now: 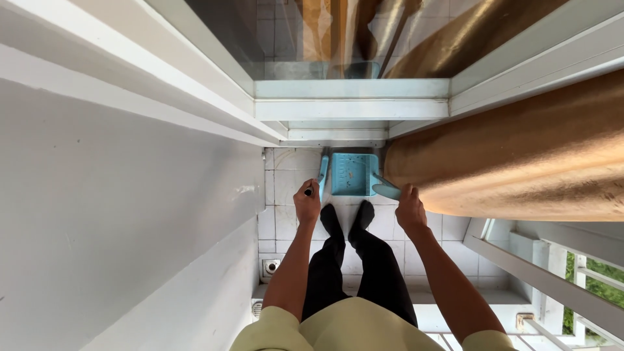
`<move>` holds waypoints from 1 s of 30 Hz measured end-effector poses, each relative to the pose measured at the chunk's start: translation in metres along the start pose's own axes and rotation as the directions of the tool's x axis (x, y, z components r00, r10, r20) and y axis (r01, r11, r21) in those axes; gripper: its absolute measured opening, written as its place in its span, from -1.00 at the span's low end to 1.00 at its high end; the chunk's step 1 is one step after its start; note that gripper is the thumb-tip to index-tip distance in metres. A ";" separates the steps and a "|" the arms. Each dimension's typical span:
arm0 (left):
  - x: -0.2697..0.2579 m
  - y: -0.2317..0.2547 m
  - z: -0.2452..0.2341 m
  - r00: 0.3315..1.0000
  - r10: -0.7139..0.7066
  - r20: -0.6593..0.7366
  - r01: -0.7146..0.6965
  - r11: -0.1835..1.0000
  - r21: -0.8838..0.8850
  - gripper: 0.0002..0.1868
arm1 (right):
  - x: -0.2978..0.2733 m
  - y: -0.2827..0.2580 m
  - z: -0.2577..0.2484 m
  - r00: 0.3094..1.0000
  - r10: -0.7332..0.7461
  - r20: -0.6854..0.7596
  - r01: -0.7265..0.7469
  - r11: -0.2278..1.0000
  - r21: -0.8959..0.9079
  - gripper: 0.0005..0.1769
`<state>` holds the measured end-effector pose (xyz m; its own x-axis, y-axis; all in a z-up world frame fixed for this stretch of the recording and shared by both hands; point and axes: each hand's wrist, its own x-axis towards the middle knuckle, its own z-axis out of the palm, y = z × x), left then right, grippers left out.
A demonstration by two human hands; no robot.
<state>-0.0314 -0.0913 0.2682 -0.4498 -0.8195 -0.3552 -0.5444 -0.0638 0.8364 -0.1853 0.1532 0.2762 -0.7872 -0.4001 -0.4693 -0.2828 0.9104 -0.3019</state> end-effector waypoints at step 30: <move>0.030 -0.023 -0.033 0.972 -0.016 -0.233 0.054 0.986 0.157 -0.76 | 0.015 0.006 0.008 0.984 -0.016 0.179 0.000 0.996 0.089 -0.30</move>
<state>-0.0090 -0.1338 0.2525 -0.2634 -0.9285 -0.2618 -0.6724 -0.0179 0.7400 -0.1941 0.1518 0.2606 -0.6720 -0.4268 -0.6052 -0.2329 0.8976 -0.3744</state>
